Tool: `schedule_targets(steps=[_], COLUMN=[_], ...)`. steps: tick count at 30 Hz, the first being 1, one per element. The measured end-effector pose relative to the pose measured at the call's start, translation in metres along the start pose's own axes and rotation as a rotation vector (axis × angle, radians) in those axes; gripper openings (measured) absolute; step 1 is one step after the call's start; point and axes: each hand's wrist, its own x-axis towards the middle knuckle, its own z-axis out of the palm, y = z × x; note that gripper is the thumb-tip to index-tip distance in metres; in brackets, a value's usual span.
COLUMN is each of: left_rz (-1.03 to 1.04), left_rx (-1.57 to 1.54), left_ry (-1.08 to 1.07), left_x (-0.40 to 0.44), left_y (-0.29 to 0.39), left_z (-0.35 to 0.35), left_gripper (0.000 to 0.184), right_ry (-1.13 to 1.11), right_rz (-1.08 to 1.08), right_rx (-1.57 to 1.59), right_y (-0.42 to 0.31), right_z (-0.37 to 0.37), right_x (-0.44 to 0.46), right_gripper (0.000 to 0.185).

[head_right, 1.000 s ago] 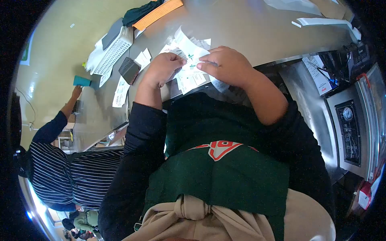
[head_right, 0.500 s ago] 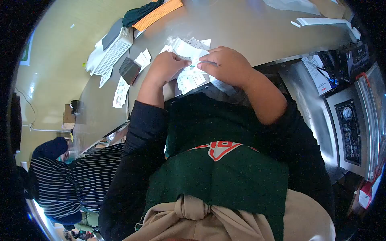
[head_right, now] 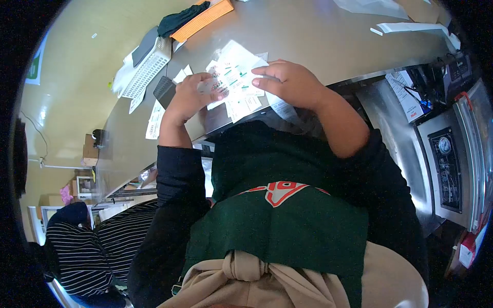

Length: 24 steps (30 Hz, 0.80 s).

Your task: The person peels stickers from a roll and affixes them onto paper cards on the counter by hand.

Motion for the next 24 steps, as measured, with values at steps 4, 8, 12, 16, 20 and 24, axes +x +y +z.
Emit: schedule_targets(steps=[4,8,12,16,20,24], left_rz=[0.008,-0.045,-0.051,-0.162,-0.182,-0.398], left_rx=[-0.022,-0.001,0.151,-0.245,-0.475,-0.657], left_ry=[-0.039,-0.133,0.009,0.072,0.376,0.487], left_x=[-0.004,0.004,0.003,0.010,-0.002,-0.034], left_y=[0.003,0.012,0.019,0.003,-0.016,-0.059], left_z=[0.002,-0.005,0.000,0.007,0.009,-0.025], left_gripper=[0.076,0.078,0.063,0.037,0.026,0.022], right_ry=[-0.002,-0.003,-0.004,-0.014,-0.034,-0.063], right_rz=[0.005,-0.006,0.014,0.010,-0.044,-0.055], right_rx=[0.162,0.185,0.195,0.128,0.002,-0.040], right_y=[0.005,0.005,0.002,0.003,0.002,0.001], right_z=[-0.001,-0.003,-0.004,-0.004,-0.003,-0.003], right_x=[0.001,-0.001,-0.002,-0.001,-0.001,0.000], right_gripper=[0.048,0.048,0.049,0.049,0.050,0.050])
